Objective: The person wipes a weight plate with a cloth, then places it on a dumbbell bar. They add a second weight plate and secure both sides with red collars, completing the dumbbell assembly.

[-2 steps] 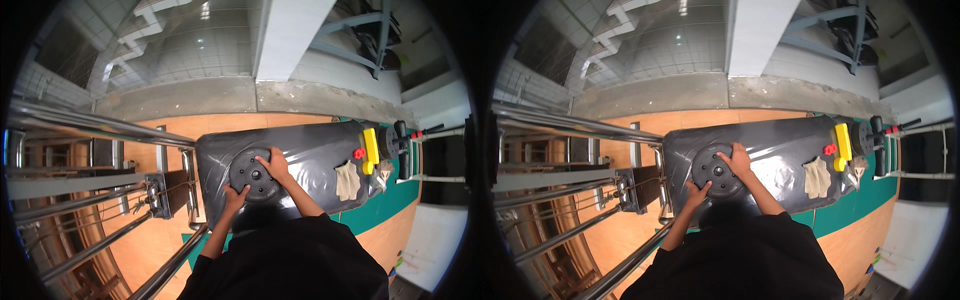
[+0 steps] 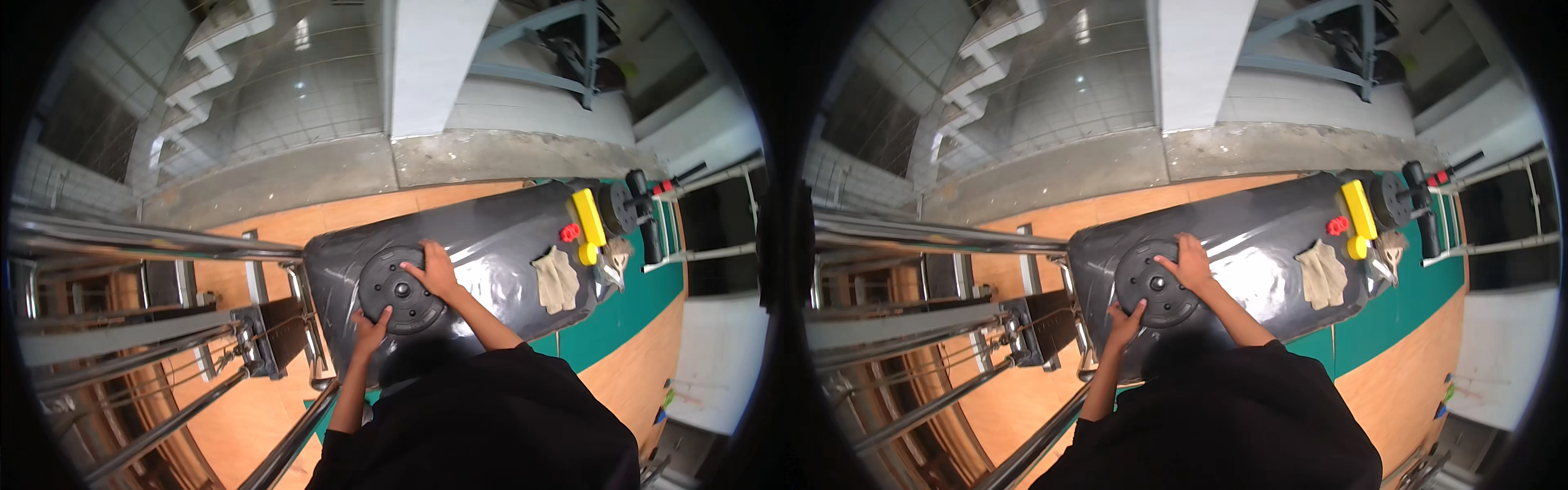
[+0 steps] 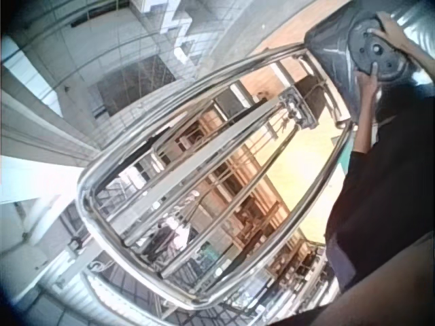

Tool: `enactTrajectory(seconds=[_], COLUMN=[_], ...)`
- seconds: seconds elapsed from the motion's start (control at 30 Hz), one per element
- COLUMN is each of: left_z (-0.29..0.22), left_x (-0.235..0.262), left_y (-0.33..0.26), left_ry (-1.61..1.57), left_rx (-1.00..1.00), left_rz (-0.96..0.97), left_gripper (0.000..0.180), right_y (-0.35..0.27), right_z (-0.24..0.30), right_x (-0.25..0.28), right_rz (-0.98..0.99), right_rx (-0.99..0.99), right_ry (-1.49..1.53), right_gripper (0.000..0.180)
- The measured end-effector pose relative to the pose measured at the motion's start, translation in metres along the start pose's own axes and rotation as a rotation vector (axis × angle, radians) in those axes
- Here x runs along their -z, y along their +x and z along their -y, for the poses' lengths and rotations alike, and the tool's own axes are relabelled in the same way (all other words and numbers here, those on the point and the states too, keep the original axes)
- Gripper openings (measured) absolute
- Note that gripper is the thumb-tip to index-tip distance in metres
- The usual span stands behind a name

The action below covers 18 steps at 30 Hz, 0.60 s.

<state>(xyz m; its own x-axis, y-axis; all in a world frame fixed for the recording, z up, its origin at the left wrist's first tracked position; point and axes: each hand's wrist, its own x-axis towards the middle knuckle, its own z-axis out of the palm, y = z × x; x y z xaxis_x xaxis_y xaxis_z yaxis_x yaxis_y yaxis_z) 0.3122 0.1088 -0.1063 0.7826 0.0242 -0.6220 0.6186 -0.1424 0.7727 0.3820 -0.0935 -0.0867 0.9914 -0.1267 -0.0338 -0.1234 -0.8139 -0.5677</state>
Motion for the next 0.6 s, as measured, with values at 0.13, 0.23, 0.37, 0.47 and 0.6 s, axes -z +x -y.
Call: enactTrajectory(seconds=[0.13, 0.23, 0.37, 0.47, 0.6], left_z=[0.001, -0.030, -0.058, -0.061, -0.050], left_x=[0.009, -0.003, -0.046, -0.104, -0.209], left_y=[0.014, -0.016, -0.049, -0.070, -0.104], left_ry=[0.134, 0.569, 0.741, 0.786, 0.738], left_rx=[-0.085, -0.407, -0.669, -0.757, -0.904], left_rz=[-0.122, -0.257, -0.224, -0.105, 0.096], left_gripper=[0.089, 0.080, 0.067, 0.060, 0.043], right_y=[-0.028, -0.079, -0.154, -0.210, -0.281], right_z=[-0.024, -0.058, -0.112, -0.163, -0.223], right_x=[0.028, 0.054, 0.080, 0.096, 0.127], right_rz=[0.025, -0.017, -0.099, -0.079, -0.112], right_rx=[-0.009, -0.006, -0.043, -0.087, -0.185], right_ry=[0.008, 0.034, 0.111, 0.151, 0.189], right_gripper=[0.060, 0.050, 0.032, 0.029, 0.028])
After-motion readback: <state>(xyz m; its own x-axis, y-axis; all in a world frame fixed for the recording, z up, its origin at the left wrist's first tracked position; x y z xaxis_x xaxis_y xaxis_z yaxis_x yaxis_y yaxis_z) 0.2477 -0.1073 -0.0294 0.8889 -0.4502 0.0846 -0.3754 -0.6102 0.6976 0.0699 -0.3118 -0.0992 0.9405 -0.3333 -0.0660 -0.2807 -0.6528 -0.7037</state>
